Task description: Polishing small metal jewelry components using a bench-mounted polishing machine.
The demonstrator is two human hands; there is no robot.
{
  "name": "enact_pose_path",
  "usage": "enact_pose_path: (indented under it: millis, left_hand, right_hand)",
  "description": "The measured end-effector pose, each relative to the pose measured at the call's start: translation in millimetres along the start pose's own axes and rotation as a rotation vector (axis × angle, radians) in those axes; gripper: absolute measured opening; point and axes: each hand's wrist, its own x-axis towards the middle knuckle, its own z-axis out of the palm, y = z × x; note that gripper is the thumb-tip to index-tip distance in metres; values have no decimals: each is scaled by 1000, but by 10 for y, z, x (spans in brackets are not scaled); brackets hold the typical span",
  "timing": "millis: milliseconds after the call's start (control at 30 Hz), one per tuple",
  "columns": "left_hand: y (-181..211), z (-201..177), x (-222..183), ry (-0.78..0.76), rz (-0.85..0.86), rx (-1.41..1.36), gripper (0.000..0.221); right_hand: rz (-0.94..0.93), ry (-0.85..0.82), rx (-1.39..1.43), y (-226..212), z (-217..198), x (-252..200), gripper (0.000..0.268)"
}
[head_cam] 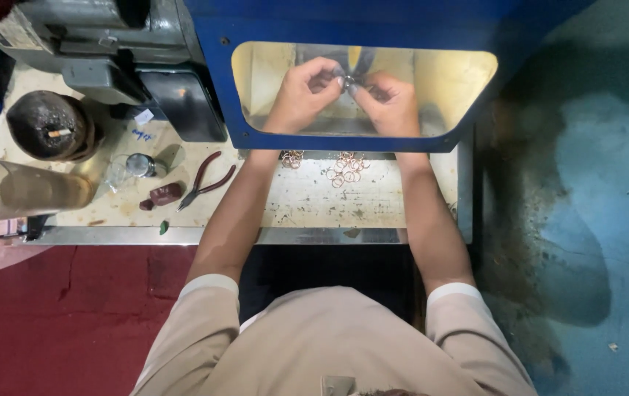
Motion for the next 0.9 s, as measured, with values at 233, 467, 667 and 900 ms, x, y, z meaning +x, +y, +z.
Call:
enact_pose_path:
  millis: [233,467,667,900]
  left_hand:
    - [151,40,-32,39,-18,-37,9]
    - [-141,237,-4,248,-52,-20,10]
    - [-198,295,-6,299,-57,-23,10]
    - [-369,334,23,285,-87,-59,11]
  right_hand:
    - [-34,1,-1,-149,-8,-34,8]
    - [0,128,61,98,134,40,3]
    - [-9,184,63,219,178,54,9]
    - [11,185,-32,39,196,24,7]
